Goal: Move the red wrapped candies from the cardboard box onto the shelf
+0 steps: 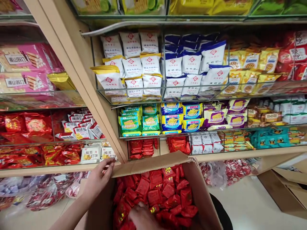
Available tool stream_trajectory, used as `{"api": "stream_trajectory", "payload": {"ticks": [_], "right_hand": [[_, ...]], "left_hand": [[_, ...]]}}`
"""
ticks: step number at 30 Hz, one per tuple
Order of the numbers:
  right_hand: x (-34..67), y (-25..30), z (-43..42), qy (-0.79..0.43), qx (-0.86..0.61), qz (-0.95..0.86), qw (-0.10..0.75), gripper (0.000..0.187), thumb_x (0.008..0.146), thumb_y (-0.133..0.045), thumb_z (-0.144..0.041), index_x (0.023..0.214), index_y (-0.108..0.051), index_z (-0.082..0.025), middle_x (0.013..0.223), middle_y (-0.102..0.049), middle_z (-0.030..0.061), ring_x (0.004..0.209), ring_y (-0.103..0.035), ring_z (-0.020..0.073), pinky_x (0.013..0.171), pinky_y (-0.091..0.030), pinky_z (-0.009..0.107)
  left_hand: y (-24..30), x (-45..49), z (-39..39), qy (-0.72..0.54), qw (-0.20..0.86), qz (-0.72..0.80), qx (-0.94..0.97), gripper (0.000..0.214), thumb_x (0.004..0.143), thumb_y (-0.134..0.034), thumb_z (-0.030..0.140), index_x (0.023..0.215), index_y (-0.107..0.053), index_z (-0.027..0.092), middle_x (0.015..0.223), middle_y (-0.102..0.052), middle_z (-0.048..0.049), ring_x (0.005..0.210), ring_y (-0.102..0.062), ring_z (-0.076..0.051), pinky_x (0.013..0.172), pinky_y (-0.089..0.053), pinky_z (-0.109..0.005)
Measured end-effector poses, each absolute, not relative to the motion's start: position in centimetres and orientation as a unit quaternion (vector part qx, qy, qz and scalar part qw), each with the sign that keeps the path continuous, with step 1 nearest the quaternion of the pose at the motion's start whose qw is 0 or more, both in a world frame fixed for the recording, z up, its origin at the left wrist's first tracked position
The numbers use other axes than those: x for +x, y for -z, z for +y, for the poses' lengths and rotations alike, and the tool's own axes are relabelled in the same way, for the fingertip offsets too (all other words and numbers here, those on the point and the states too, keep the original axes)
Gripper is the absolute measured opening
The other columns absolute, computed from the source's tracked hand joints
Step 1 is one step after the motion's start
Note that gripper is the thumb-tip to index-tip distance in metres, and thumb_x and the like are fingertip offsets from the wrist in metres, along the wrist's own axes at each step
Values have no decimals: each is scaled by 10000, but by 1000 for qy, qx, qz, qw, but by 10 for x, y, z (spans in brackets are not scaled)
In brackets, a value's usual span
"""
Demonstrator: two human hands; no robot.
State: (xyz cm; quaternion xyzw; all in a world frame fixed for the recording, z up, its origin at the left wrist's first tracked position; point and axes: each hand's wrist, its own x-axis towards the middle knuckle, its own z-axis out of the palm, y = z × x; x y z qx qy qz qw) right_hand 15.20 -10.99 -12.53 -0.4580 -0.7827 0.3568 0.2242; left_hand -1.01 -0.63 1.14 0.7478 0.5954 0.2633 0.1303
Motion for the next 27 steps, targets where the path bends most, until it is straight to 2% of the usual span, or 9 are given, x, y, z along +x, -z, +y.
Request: {"api": "stream_trajectory", "payload": {"ticks": [3, 5, 7, 10, 12, 15, 17, 20, 27], "right_hand": [[179, 55, -110, -536, -526, -519, 408, 217, 675, -574, -260, 857, -480, -189, 729, -580, -13, 660, -526, 135, 607, -431, 248], [191, 17, -111, -600, -476, -392, 509, 244, 699, -561, -274, 901, -445, -201, 805, -592, -5, 722, -551, 139, 674, -445, 272], [196, -5, -112, -616, -444, -320, 566, 297, 689, -586, -293, 932, -436, -211, 839, -598, 3, 778, -565, 158, 715, -449, 298], [196, -11, -116, -604, -446, -298, 589, 321, 661, -618, -348, 904, -461, -209, 821, -599, 7, 787, -569, 169, 725, -453, 298], [195, -6, -117, -576, -470, -301, 597, 279, 704, -554, -422, 856, -475, -202, 773, -584, 7, 734, -561, 155, 667, -458, 264], [196, 4, -115, -514, -514, -298, 620, 285, 766, -433, -483, 743, -451, -200, 643, -507, -14, 595, -501, 123, 518, -416, 210], [197, 8, -112, -483, -528, -299, 631, 292, 771, -426, -483, 686, -414, -204, 585, -440, -34, 522, -438, 104, 463, -371, 197], [199, 14, -110, -461, -539, -291, 642, 308, 770, -425, -488, 651, -376, -208, 557, -380, -46, 482, -374, 93, 439, -333, 196], [200, 19, -119, -431, -568, -310, 628, 354, 782, -405, -487, 585, -324, -205, 549, -328, -46, 509, -343, 95, 475, -321, 205]], "left_hand": [[-14, 6, -37, -354, 203, 510, 757, 278, 799, -388, 312, 1039, -476, 203, 1025, -556, -67, 972, -501, -173, 852, -380, -303], [-16, 26, -60, -358, 297, 502, 730, 332, 799, -394, 318, 1111, -423, 205, 1044, -534, -69, 952, -501, -166, 845, -392, -294], [-15, 48, -78, -357, 388, 499, 688, 328, 799, -386, 352, 1087, -440, 203, 990, -549, -58, 889, -515, -161, 798, -417, -274], [-13, 76, -87, -374, 465, 489, 636, 233, 789, -399, 387, 843, -517, 194, 772, -560, -14, 715, -514, -137, 666, -436, -233], [-12, 87, -88, -392, 488, 490, 606, 232, 779, -417, 398, 724, -497, 187, 659, -521, 12, 615, -478, -114, 575, -417, -208], [-14, 95, -88, -416, 496, 506, 570, 246, 763, -437, 415, 716, -499, 182, 625, -501, 18, 578, -449, -106, 526, -390, -196], [-15, 97, -91, -431, 487, 512, 560, 253, 746, -459, 427, 704, -500, 180, 611, -488, 20, 571, -437, -104, 529, -385, -197], [-11, 100, -98, -469, 491, 505, 533, 282, 736, -463, 451, 644, -452, 185, 572, -429, 33, 529, -392, -90, 510, -376, -195], [2, 96, -106, -504, 500, 499, 498, 309, 755, -431, 461, 605, -391, 195, 542, -357, 44, 489, -325, -77, 447, -337, -184]]}}
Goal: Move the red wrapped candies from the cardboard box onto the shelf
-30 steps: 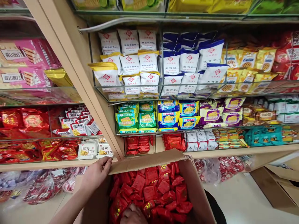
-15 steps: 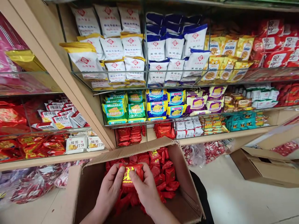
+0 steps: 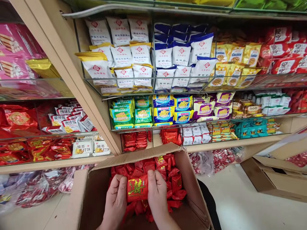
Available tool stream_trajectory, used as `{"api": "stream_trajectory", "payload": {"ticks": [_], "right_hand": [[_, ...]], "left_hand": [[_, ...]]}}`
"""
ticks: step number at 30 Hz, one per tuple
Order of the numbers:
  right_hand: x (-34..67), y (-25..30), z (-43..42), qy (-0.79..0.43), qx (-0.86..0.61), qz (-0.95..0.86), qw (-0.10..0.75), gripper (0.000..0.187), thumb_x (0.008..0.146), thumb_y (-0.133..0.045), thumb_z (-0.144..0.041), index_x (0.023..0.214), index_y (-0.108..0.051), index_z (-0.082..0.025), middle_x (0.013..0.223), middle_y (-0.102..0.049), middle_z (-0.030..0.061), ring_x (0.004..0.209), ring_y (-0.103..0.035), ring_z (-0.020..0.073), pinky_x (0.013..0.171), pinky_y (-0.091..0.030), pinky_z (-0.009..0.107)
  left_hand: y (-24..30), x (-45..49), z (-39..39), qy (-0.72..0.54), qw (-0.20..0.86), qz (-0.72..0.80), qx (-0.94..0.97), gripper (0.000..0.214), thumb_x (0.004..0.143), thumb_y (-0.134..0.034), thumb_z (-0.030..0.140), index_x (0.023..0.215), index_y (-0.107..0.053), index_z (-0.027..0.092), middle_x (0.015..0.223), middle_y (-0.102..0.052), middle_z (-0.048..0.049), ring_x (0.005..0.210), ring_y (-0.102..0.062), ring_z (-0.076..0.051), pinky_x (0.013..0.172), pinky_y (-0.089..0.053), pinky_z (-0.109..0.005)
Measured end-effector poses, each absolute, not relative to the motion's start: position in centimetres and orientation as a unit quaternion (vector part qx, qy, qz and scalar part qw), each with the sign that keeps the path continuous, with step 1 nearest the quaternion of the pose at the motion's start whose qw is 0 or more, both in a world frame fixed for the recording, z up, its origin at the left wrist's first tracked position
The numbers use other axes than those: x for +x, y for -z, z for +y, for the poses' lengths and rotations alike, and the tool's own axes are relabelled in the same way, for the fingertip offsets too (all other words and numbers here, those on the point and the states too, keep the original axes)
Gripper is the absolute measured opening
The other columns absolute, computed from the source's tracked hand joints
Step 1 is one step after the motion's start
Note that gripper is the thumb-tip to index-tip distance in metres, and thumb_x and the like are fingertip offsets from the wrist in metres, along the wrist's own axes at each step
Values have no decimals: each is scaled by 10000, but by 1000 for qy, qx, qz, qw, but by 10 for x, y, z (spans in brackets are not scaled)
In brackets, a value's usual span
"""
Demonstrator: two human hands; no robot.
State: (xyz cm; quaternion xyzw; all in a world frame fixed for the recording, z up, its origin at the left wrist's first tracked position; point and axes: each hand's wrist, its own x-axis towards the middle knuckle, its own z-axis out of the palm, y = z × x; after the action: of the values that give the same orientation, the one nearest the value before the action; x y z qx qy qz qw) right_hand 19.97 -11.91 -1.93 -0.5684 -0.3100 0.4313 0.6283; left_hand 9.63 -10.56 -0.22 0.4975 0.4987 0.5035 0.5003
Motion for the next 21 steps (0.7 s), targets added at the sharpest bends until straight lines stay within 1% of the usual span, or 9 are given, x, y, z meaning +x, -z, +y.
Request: {"api": "stream_trajectory", "payload": {"ticks": [5, 8, 9, 11, 13, 15, 18, 20, 21], "right_hand": [[198, 18, -120, -413, -581, -309, 630, 349, 793, -385, -485, 590, -334, -206, 544, -331, -42, 510, -351, 101, 468, -325, 208], [196, 16, -124, -447, -540, -363, 614, 282, 774, -430, -472, 686, -413, -205, 585, -400, -37, 533, -403, 103, 496, -366, 206], [196, 14, -126, -468, -520, -393, 597, 260, 750, -473, -463, 761, -446, -204, 622, -442, -32, 554, -432, 105, 521, -388, 208], [198, 6, -131, -513, -487, -450, 544, 336, 698, -551, -431, 929, -470, -201, 728, -526, -9, 625, -498, 120, 580, -425, 223], [205, -8, -132, -532, -484, -506, 477, 370, 681, -581, -388, 982, -494, -191, 811, -580, 17, 704, -544, 146, 637, -443, 246], [216, -24, -125, -493, -504, -563, 431, 304, 698, -571, -352, 953, -538, -190, 841, -611, 27, 755, -562, 164, 677, -445, 260], [237, -44, -96, -350, -556, -623, 425, 242, 730, -536, -306, 954, -555, -213, 915, -618, 28, 836, -558, 174, 755, -422, 283], [245, -46, -66, -263, -580, -650, 414, 230, 735, -516, -276, 954, -556, -220, 943, -611, 28, 865, -548, 177, 777, -407, 294], [247, -43, -49, -249, -591, -659, 392, 228, 723, -523, -260, 945, -561, -219, 929, -613, 26, 856, -549, 176, 771, -405, 295]], "left_hand": [[7, 93, -104, -512, 459, 512, 515, 288, 779, -406, 430, 610, -396, 197, 547, -363, 40, 494, -331, -82, 445, -329, -186], [11, 88, -103, -502, 431, 523, 538, 268, 792, -395, 405, 624, -404, 197, 554, -379, 38, 499, -348, -84, 456, -338, -188], [12, 84, -102, -497, 416, 525, 553, 260, 797, -389, 395, 629, -407, 198, 554, -388, 38, 499, -358, -85, 460, -341, -188], [12, 74, -101, -478, 384, 520, 595, 249, 810, -364, 376, 637, -410, 203, 546, -402, 38, 490, -376, -87, 461, -347, -190], [6, 60, -95, -439, 347, 498, 663, 234, 820, -341, 353, 658, -429, 208, 549, -432, 33, 490, -405, -93, 473, -361, -196], [-6, 42, -81, -386, 287, 473, 738, 207, 820, -336, 329, 716, -469, 211, 611, -497, 9, 555, -463, -108, 537, -389, -213], [-27, 16, -45, -310, 159, 503, 791, 209, 815, -337, 327, 798, -504, 202, 745, -556, -42, 723, -509, -154, 686, -389, -269], [-34, 5, -19, -256, 107, 542, 793, 259, 825, -300, 348, 799, -508, 196, 779, -566, -56, 774, -510, -173, 730, -368, -291], [-35, 1, -8, -228, 101, 564, 787, 290, 830, -274, 361, 790, -508, 196, 774, -572, -54, 765, -518, -175, 716, -366, -291]]}}
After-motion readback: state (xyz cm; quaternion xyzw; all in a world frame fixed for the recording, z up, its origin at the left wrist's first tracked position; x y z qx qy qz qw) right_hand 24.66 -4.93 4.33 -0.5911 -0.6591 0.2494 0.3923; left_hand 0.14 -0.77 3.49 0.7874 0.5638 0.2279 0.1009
